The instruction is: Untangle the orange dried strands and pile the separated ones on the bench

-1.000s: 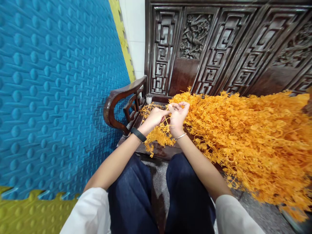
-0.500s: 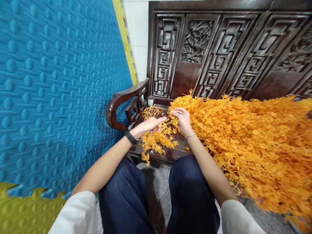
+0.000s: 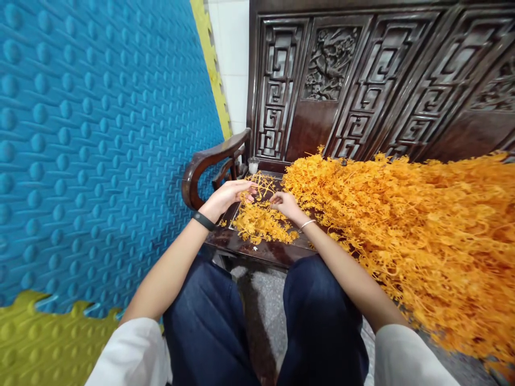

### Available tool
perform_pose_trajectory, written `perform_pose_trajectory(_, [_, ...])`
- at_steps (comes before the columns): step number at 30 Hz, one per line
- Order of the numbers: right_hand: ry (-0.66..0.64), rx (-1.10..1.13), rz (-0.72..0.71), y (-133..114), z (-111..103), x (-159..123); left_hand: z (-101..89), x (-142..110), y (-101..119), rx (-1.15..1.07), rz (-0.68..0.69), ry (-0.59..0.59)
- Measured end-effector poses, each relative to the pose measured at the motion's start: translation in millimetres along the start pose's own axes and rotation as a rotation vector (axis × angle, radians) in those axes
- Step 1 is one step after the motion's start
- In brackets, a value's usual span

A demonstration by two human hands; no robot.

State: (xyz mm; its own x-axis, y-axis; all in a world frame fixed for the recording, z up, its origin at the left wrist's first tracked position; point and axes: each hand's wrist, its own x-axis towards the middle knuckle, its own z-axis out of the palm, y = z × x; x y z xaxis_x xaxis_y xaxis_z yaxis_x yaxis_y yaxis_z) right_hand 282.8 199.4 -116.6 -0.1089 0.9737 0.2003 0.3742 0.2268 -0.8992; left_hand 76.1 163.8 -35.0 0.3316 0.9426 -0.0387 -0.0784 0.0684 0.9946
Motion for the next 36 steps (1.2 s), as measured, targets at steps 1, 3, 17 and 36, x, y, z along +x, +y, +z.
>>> perform_pose_trajectory(1, [-0.001,0.0,-0.01,0,2,0,-1.0,0,0,-0.031,0.008,-0.003])
perform_pose_trajectory(3, [0.017,0.007,-0.035,-1,3,0,-1.5,1,0,-0.099,0.038,0.013])
perform_pose_trajectory(17, [0.134,0.26,-0.278,-73,26,-38,21.0,2,-2,-0.274,0.037,0.072])
perform_pose_trajectory(36, [0.067,0.523,-0.193,-76,4,-35,30.7,-5,7,-0.005,0.117,0.003])
